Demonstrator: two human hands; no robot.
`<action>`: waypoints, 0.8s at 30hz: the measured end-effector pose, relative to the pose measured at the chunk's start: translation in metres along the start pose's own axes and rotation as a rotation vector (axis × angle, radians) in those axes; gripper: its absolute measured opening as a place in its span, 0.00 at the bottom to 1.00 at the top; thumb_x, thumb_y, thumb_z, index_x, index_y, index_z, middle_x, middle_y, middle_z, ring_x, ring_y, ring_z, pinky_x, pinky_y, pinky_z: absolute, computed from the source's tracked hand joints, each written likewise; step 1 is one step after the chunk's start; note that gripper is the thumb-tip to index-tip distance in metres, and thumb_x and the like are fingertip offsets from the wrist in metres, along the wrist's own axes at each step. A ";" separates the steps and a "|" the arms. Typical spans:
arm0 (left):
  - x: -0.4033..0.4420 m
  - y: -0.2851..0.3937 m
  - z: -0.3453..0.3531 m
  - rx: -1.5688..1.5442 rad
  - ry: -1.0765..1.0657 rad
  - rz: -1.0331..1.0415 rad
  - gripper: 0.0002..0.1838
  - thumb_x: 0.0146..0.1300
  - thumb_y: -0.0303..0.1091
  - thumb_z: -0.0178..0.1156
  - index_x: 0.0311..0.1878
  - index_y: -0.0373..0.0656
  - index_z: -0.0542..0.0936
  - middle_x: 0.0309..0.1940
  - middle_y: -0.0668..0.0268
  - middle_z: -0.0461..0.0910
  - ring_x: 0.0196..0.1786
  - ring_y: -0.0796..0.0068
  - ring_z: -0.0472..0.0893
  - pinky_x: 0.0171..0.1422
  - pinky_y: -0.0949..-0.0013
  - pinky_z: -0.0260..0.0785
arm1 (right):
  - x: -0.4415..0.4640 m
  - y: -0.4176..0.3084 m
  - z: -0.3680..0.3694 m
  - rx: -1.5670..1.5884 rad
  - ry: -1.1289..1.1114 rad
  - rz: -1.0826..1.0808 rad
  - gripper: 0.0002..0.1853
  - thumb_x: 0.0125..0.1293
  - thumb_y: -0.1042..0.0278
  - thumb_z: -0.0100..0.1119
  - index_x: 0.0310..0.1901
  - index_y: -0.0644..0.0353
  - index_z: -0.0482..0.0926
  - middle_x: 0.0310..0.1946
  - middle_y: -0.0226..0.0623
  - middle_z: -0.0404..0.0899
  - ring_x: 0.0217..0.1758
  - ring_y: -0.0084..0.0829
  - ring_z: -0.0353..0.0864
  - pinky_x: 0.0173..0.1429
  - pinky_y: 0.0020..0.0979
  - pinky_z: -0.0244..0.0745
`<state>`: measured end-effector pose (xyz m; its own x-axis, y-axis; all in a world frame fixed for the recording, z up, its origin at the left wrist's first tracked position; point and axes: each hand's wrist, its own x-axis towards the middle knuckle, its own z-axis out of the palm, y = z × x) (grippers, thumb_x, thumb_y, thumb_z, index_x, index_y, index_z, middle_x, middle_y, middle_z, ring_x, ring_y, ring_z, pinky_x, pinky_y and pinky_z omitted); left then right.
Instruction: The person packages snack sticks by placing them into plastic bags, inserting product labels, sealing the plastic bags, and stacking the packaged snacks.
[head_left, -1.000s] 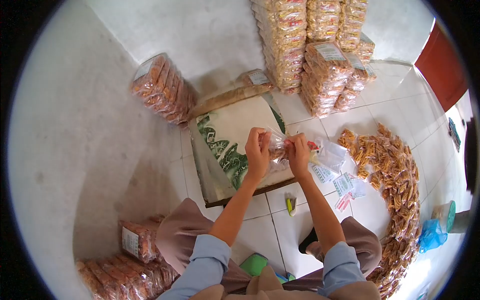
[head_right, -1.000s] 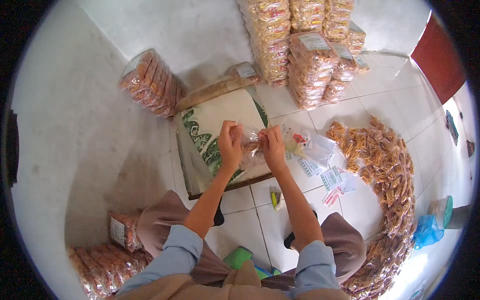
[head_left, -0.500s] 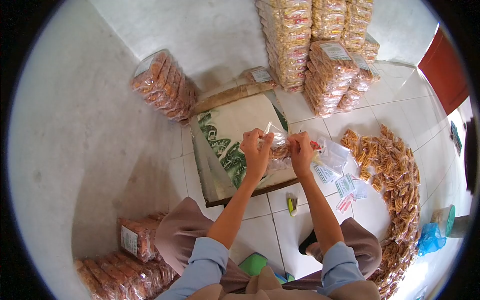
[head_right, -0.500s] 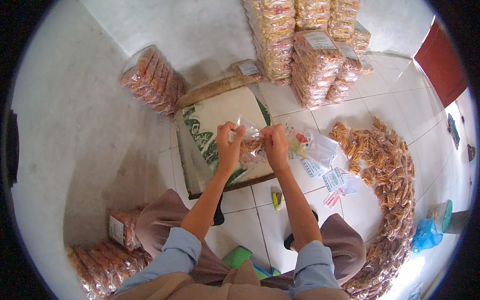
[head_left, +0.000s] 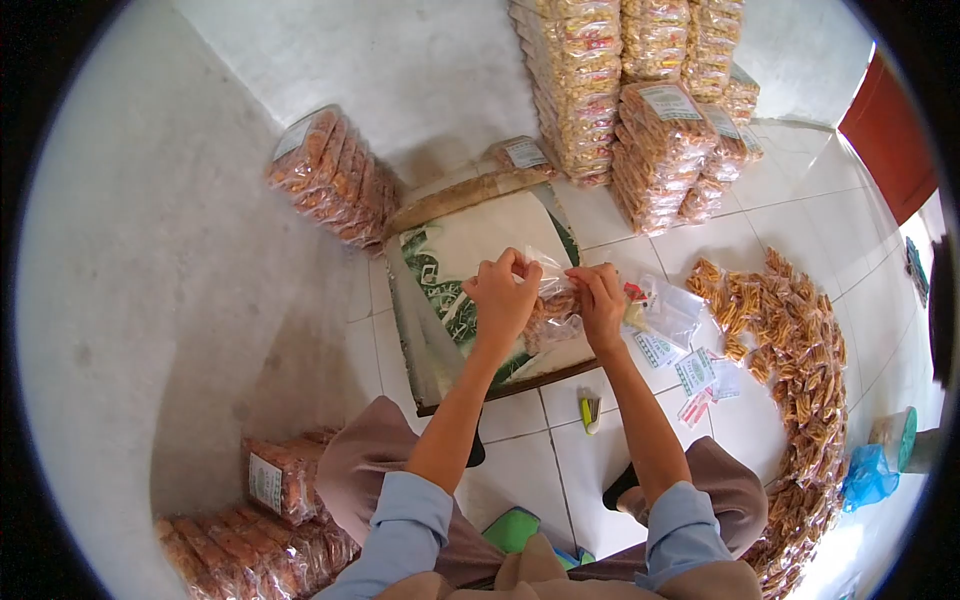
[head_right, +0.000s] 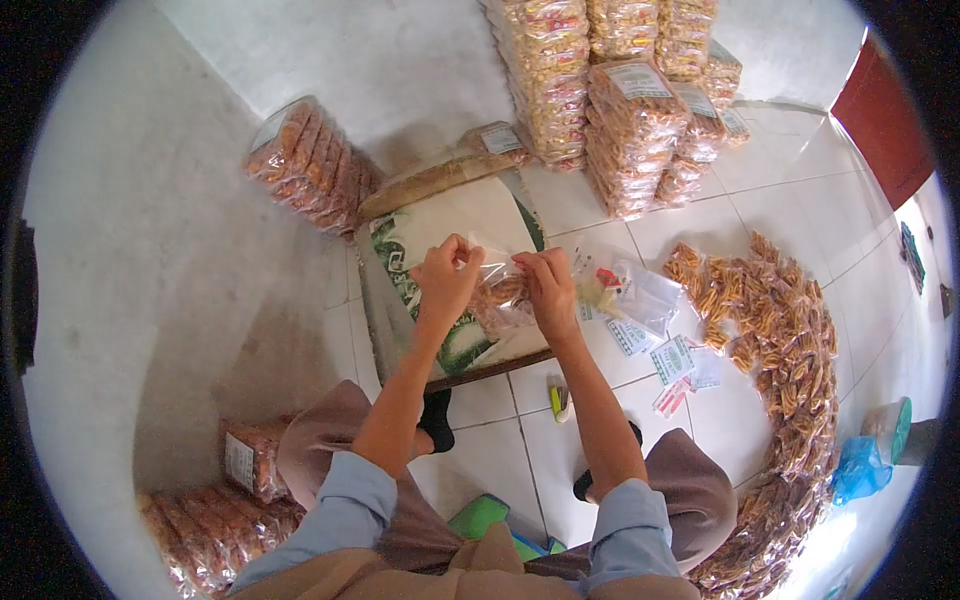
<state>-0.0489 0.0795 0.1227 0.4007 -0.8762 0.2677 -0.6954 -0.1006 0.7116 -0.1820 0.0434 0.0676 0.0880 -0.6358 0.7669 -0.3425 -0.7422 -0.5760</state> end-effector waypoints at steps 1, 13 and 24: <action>0.002 0.002 -0.003 0.047 -0.051 -0.004 0.12 0.53 0.44 0.56 0.27 0.45 0.75 0.23 0.69 0.77 0.34 0.69 0.74 0.47 0.60 0.48 | 0.000 0.000 0.000 0.009 -0.007 0.013 0.10 0.48 0.85 0.56 0.33 0.62 0.77 0.27 0.37 0.71 0.31 0.33 0.71 0.34 0.29 0.68; 0.028 -0.002 -0.013 -0.004 -0.337 -0.252 0.13 0.52 0.41 0.54 0.22 0.40 0.77 0.18 0.67 0.77 0.25 0.76 0.75 0.35 0.73 0.60 | 0.001 -0.005 -0.005 0.047 -0.138 0.021 0.15 0.42 0.70 0.67 0.35 0.58 0.79 0.35 0.34 0.71 0.35 0.33 0.68 0.38 0.31 0.66; 0.028 -0.014 -0.016 -0.483 -0.488 -0.327 0.11 0.54 0.36 0.55 0.22 0.38 0.76 0.20 0.70 0.74 0.27 0.81 0.69 0.35 0.77 0.59 | -0.003 -0.006 -0.003 0.050 -0.173 0.019 0.13 0.41 0.69 0.68 0.32 0.58 0.79 0.34 0.32 0.71 0.38 0.34 0.68 0.43 0.34 0.62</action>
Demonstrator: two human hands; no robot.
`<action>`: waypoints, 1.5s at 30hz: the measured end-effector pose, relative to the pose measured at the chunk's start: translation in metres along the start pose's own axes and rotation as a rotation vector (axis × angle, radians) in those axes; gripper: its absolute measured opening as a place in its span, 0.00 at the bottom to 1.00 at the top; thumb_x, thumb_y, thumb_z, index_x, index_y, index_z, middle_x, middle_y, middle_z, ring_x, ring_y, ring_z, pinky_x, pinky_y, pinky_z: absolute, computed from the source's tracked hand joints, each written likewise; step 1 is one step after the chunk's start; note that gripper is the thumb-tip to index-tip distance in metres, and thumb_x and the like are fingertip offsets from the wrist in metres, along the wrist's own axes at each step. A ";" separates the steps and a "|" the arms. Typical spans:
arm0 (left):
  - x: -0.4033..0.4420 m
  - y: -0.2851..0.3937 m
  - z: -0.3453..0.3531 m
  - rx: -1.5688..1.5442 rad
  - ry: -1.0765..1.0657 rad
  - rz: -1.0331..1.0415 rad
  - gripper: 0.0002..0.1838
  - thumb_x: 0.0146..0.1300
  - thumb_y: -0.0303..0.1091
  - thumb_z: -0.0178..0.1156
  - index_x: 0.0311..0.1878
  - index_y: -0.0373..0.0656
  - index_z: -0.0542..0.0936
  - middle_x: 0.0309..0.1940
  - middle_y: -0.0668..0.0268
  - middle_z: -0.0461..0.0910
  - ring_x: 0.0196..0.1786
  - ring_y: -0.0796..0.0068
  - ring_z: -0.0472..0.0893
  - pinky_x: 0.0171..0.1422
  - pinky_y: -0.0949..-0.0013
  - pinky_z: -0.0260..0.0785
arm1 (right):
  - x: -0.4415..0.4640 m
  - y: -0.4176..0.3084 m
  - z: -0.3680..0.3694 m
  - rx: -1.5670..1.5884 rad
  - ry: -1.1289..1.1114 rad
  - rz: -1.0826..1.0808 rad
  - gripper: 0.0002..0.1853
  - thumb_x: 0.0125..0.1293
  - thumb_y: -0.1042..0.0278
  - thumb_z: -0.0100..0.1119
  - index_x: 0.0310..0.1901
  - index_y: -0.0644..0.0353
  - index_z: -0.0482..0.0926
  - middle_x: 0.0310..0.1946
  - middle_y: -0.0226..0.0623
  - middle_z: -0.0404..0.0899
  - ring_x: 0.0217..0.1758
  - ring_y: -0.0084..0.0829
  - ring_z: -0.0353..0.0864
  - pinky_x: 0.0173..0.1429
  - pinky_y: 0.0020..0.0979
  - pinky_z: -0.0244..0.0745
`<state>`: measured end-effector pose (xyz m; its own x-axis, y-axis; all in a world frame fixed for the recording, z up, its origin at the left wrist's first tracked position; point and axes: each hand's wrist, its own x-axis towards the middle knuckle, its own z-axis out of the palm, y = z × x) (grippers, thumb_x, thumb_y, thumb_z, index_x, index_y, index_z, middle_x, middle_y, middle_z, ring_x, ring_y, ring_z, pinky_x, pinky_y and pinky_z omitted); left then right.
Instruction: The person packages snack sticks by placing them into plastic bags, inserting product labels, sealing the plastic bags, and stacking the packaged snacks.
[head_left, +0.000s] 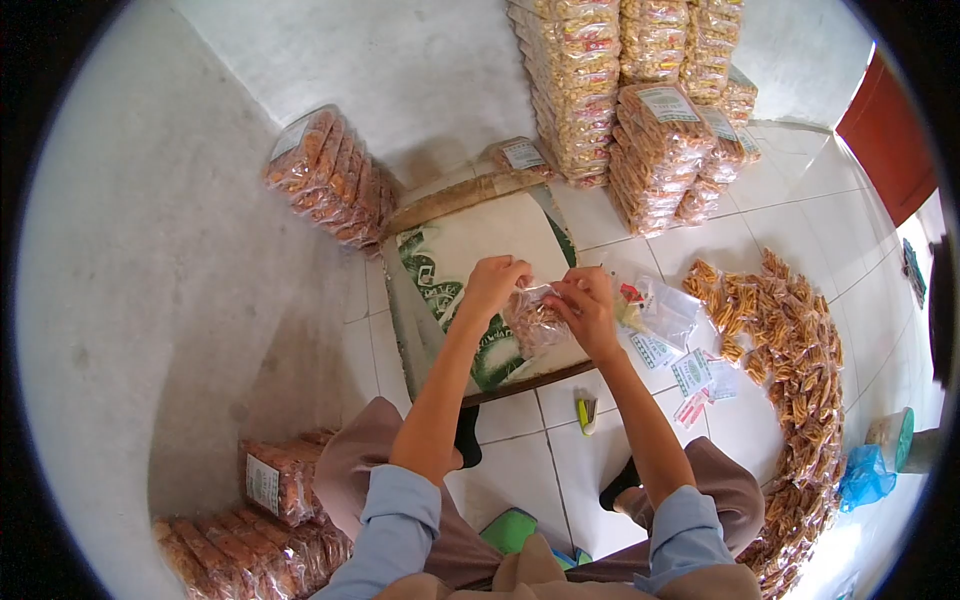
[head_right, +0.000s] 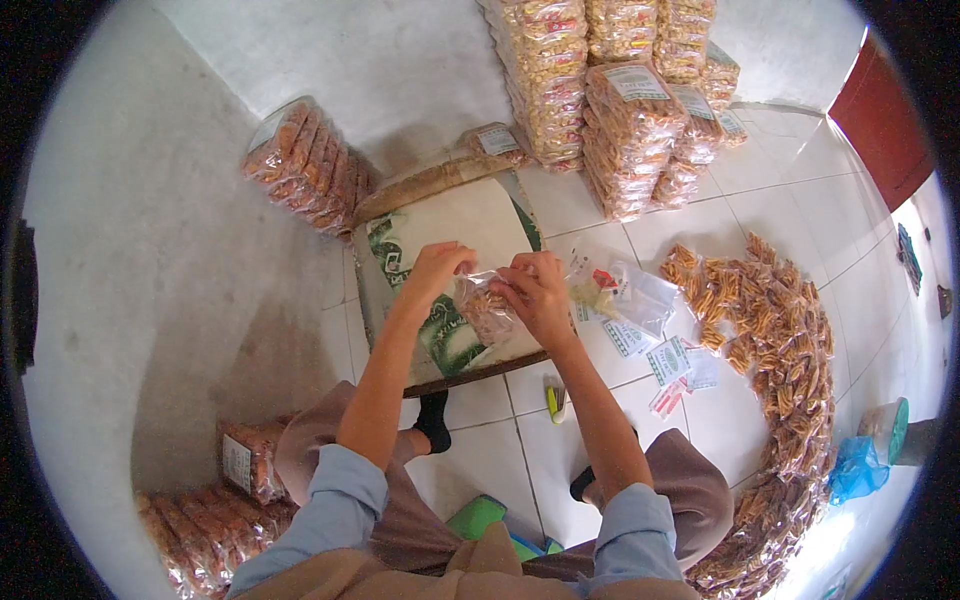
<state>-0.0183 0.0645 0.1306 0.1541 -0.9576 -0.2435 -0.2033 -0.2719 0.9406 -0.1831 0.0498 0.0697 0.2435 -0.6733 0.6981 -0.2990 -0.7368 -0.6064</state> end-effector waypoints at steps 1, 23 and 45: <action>-0.002 0.001 -0.001 -0.020 -0.043 -0.010 0.12 0.54 0.37 0.56 0.23 0.39 0.75 0.21 0.70 0.74 0.28 0.81 0.69 0.36 0.76 0.59 | 0.000 0.000 0.001 -0.016 -0.001 -0.006 0.12 0.41 0.70 0.68 0.31 0.58 0.79 0.33 0.32 0.71 0.39 0.35 0.68 0.44 0.34 0.62; 0.003 -0.004 -0.030 0.155 -0.317 0.445 0.08 0.46 0.29 0.67 0.29 0.37 0.80 0.24 0.67 0.80 0.28 0.82 0.76 0.37 0.77 0.68 | 0.006 -0.012 -0.010 -0.131 -0.115 -0.112 0.10 0.43 0.74 0.65 0.30 0.55 0.80 0.32 0.28 0.72 0.45 0.37 0.64 0.49 0.37 0.60; -0.045 -0.042 0.035 0.425 0.440 0.767 0.11 0.52 0.21 0.54 0.39 0.42 0.78 0.36 0.66 0.78 0.42 0.65 0.73 0.51 0.64 0.60 | -0.012 -0.003 -0.008 -0.145 -0.067 -0.169 0.15 0.37 0.79 0.63 0.32 0.54 0.79 0.34 0.25 0.75 0.42 0.33 0.65 0.47 0.34 0.59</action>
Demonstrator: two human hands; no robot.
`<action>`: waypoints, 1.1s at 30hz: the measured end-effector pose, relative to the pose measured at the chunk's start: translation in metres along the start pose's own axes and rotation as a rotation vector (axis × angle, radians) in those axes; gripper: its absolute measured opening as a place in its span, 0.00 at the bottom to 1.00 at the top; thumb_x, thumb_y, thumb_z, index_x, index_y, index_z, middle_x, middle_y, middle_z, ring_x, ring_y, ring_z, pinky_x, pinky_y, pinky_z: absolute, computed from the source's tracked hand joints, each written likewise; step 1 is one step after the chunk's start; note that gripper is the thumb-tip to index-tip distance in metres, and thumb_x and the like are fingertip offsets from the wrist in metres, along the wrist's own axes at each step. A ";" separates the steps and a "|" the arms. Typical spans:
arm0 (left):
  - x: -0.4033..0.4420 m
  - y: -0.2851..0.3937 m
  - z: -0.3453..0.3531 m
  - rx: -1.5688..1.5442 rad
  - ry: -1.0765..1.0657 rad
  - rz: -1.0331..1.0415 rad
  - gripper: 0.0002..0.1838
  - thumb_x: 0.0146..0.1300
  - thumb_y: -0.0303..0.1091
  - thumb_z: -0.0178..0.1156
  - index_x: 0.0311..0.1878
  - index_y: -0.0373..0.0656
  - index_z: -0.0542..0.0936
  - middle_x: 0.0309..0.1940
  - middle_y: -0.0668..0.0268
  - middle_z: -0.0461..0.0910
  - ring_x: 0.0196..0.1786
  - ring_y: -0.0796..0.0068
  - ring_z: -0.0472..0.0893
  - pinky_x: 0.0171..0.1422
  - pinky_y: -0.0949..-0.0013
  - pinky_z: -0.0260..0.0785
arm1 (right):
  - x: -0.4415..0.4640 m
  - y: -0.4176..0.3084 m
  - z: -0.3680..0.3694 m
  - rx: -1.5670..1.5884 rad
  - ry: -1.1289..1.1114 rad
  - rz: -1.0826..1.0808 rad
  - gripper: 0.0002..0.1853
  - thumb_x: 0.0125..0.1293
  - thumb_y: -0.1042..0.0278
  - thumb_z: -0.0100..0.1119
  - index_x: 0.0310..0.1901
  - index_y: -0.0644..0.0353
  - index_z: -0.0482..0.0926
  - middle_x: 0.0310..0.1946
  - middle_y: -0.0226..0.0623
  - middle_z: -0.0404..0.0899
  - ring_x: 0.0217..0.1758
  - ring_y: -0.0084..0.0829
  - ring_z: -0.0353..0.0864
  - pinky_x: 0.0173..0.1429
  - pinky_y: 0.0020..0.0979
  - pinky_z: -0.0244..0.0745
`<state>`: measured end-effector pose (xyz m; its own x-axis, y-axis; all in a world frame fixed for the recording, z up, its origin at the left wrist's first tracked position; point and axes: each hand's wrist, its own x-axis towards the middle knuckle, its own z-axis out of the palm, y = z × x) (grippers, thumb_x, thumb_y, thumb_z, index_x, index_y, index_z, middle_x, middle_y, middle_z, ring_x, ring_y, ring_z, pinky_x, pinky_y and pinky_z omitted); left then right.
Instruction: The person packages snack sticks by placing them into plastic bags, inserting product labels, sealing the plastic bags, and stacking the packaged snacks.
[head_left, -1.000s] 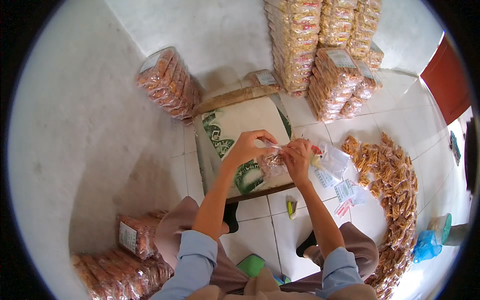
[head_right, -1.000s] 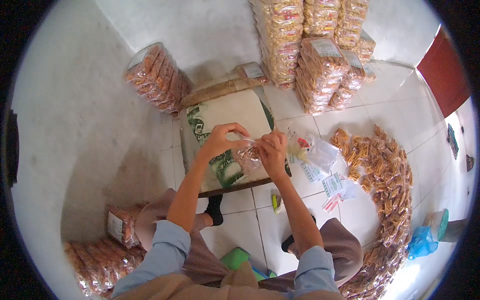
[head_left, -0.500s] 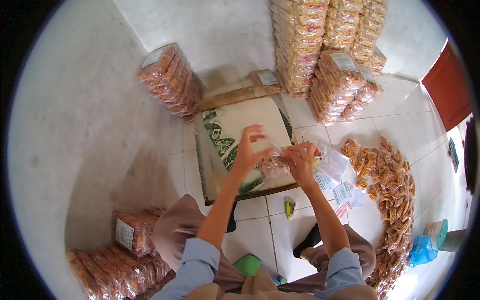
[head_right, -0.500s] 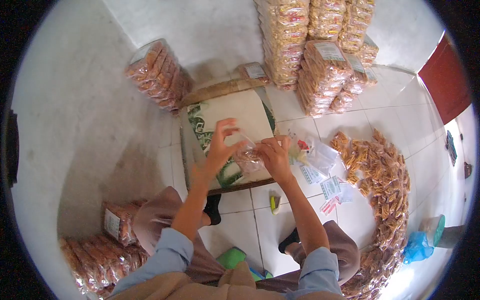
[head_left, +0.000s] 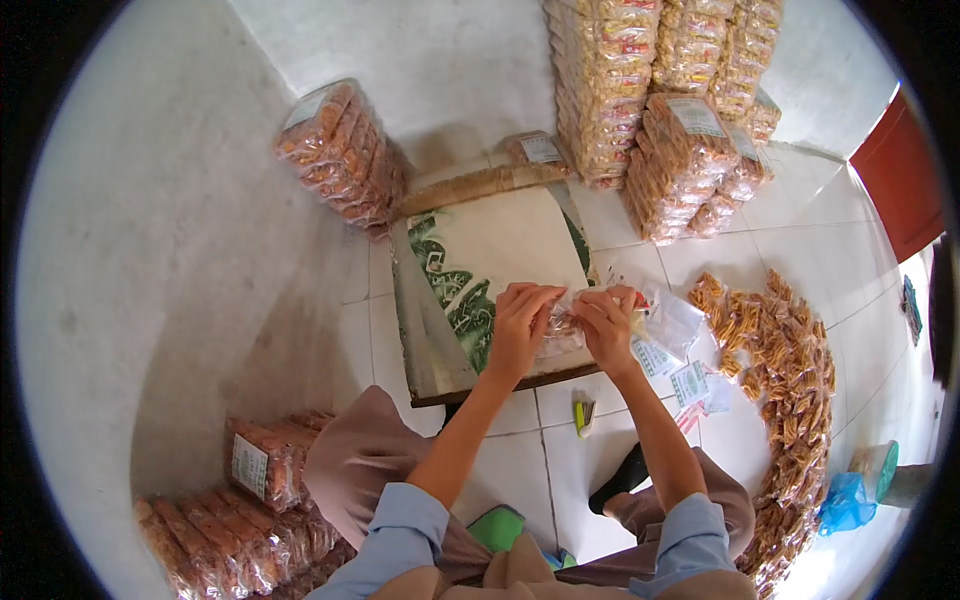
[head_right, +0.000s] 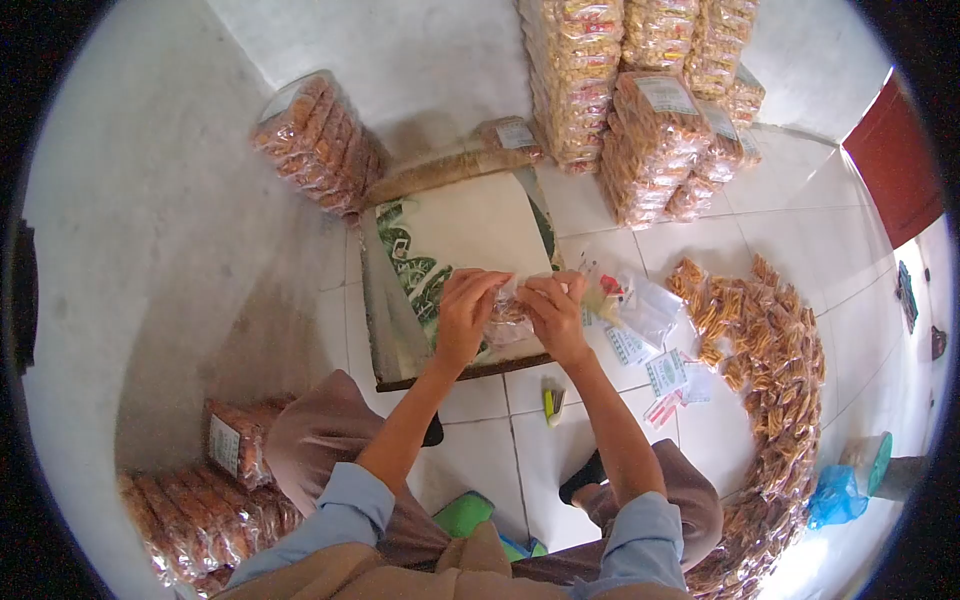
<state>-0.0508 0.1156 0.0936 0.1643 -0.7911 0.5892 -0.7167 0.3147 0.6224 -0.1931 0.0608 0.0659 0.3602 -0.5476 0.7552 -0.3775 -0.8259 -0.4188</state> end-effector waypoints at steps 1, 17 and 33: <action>-0.001 -0.003 0.002 -0.096 -0.045 -0.010 0.11 0.52 0.20 0.53 0.39 0.41 0.78 0.36 0.66 0.78 0.42 0.64 0.73 0.51 0.65 0.60 | 0.000 0.001 -0.001 0.007 -0.007 -0.016 0.15 0.37 0.79 0.63 0.32 0.55 0.78 0.34 0.26 0.75 0.41 0.33 0.66 0.47 0.34 0.59; -0.001 -0.004 0.015 -0.138 -0.066 -0.019 0.10 0.47 0.29 0.60 0.36 0.43 0.78 0.33 0.65 0.76 0.45 0.65 0.71 0.51 0.63 0.58 | 0.009 0.001 0.008 0.260 0.164 0.239 0.16 0.41 0.85 0.58 0.35 0.61 0.71 0.34 0.39 0.70 0.43 0.42 0.68 0.50 0.38 0.62; 0.000 -0.001 0.017 -0.172 0.078 -0.163 0.07 0.52 0.31 0.58 0.36 0.45 0.78 0.33 0.68 0.75 0.48 0.65 0.68 0.53 0.61 0.54 | 0.013 0.011 0.006 0.200 -0.004 0.149 0.11 0.42 0.86 0.56 0.30 0.64 0.70 0.30 0.40 0.67 0.39 0.42 0.67 0.41 0.35 0.66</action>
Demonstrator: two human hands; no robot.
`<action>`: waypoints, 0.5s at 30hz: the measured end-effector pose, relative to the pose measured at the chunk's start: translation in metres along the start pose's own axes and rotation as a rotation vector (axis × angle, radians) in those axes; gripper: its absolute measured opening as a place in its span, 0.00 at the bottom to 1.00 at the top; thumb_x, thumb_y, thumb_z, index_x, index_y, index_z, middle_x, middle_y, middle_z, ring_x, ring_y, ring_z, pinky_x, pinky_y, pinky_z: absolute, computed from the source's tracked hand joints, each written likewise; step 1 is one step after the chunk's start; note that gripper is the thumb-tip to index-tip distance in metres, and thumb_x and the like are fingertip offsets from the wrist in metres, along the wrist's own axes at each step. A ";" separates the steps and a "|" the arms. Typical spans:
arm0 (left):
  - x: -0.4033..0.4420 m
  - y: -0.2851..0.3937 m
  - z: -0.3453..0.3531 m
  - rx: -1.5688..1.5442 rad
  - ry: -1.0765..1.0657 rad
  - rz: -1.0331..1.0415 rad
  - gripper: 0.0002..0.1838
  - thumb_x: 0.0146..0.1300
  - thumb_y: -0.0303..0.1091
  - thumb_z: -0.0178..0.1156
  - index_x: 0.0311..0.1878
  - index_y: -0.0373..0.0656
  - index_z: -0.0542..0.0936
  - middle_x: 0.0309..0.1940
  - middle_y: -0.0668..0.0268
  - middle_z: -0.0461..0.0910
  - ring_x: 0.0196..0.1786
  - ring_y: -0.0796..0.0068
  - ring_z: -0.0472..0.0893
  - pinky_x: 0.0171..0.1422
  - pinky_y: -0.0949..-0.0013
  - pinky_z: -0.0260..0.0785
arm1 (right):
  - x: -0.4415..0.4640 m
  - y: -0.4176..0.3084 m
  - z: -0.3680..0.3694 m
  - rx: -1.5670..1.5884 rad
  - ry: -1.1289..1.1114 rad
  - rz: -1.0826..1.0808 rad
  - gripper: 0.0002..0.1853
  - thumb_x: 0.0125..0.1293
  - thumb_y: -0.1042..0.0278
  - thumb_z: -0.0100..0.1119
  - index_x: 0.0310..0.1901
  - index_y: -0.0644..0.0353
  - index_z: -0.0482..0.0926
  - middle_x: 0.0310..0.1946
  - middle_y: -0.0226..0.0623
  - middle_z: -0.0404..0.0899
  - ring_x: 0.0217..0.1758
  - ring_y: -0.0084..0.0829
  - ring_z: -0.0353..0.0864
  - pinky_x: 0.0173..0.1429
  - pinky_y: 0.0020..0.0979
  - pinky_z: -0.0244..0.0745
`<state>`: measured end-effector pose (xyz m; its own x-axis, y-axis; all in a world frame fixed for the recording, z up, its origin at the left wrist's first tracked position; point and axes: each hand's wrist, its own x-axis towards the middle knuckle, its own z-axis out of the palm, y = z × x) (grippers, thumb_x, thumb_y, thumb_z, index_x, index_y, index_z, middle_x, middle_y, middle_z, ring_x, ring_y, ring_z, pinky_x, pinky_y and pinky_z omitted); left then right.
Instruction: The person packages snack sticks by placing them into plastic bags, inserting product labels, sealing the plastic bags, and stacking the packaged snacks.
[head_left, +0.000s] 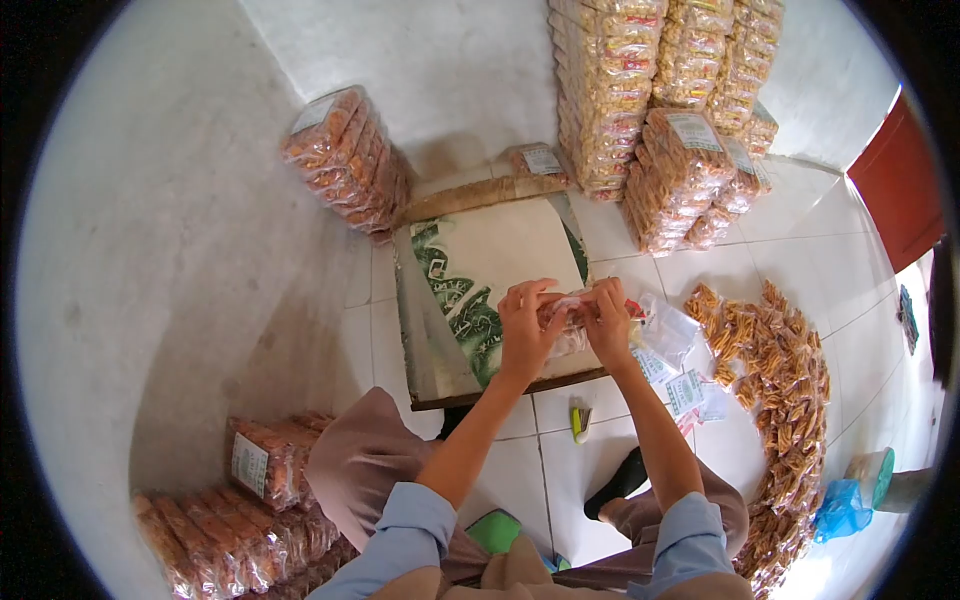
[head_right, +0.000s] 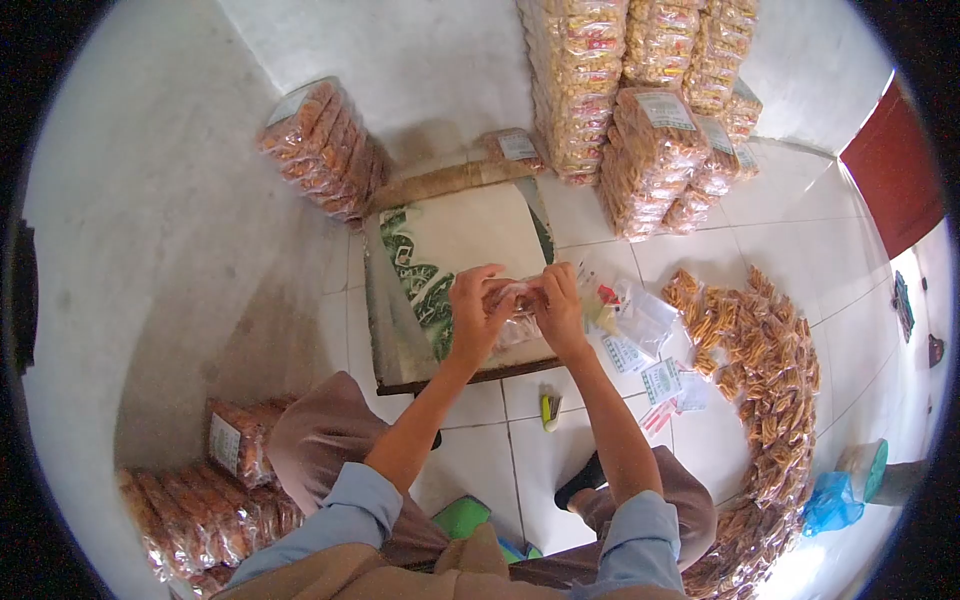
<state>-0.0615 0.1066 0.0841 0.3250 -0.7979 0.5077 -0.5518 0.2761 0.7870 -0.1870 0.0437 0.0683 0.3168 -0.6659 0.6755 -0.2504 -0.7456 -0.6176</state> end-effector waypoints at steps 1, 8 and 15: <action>0.003 0.002 -0.005 0.209 -0.095 0.111 0.07 0.52 0.31 0.58 0.35 0.44 0.78 0.36 0.67 0.74 0.48 0.64 0.68 0.53 0.59 0.54 | 0.002 -0.002 -0.001 -0.021 -0.005 0.000 0.11 0.43 0.86 0.56 0.30 0.64 0.70 0.30 0.40 0.67 0.38 0.42 0.67 0.41 0.35 0.66; 0.030 -0.017 0.000 0.359 -0.059 0.133 0.06 0.54 0.35 0.59 0.35 0.48 0.79 0.43 0.69 0.67 0.52 0.60 0.61 0.54 0.57 0.52 | 0.025 0.000 0.002 -0.048 -0.052 -0.008 0.08 0.46 0.82 0.56 0.29 0.63 0.71 0.28 0.39 0.68 0.36 0.42 0.67 0.39 0.35 0.64; 0.052 -0.009 -0.008 0.440 -0.004 0.162 0.06 0.51 0.36 0.60 0.34 0.52 0.79 0.41 0.70 0.67 0.49 0.61 0.60 0.50 0.56 0.51 | 0.050 0.005 0.005 -0.164 -0.047 -0.069 0.07 0.48 0.77 0.57 0.31 0.61 0.72 0.29 0.37 0.70 0.40 0.40 0.66 0.44 0.38 0.60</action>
<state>-0.0335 0.0669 0.1056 0.2050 -0.7654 0.6100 -0.8686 0.1449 0.4738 -0.1682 0.0071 0.0971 0.3797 -0.6139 0.6920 -0.3711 -0.7863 -0.4940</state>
